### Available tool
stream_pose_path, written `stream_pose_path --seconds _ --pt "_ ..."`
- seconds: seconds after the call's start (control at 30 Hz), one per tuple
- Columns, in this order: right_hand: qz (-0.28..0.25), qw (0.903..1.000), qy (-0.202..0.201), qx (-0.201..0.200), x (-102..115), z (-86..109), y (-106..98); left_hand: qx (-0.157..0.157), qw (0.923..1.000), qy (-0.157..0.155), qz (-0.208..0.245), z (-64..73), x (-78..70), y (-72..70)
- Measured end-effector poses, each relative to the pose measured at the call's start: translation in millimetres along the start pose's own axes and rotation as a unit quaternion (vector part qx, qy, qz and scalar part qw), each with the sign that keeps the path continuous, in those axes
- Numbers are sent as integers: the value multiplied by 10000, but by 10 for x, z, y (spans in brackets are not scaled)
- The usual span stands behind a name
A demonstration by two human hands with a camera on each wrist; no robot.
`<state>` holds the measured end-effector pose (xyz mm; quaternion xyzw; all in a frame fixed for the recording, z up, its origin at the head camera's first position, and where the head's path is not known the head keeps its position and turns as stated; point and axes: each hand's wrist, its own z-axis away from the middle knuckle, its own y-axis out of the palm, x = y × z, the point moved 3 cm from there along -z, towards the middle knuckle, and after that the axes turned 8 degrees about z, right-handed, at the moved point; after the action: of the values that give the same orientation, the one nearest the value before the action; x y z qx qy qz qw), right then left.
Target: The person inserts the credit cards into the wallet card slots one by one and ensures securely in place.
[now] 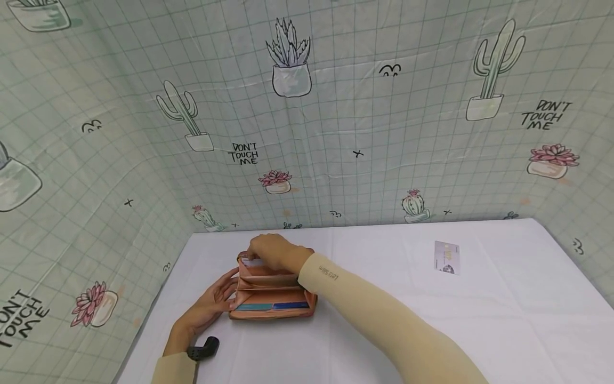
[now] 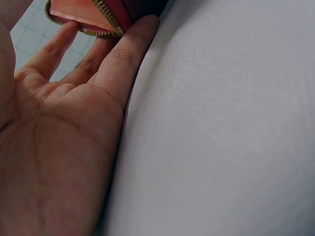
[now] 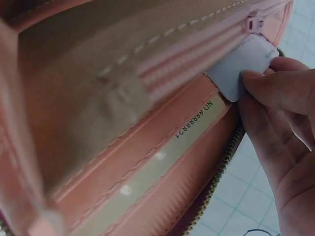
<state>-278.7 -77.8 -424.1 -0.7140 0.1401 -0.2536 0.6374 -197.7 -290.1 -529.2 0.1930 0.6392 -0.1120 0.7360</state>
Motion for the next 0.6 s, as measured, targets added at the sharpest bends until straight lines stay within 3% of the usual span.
stream_pose_path --seconds 0.13,0.33,0.6 --pt "339 9993 -90 113 32 18 14 -6 10000 43 -7 -4 3 -2" --pt "170 9994 4 302 58 57 2 20 10000 79 16 -11 10 -6" --pt "409 9952 243 859 90 67 -1 43 10000 74 20 -13 19 -22"
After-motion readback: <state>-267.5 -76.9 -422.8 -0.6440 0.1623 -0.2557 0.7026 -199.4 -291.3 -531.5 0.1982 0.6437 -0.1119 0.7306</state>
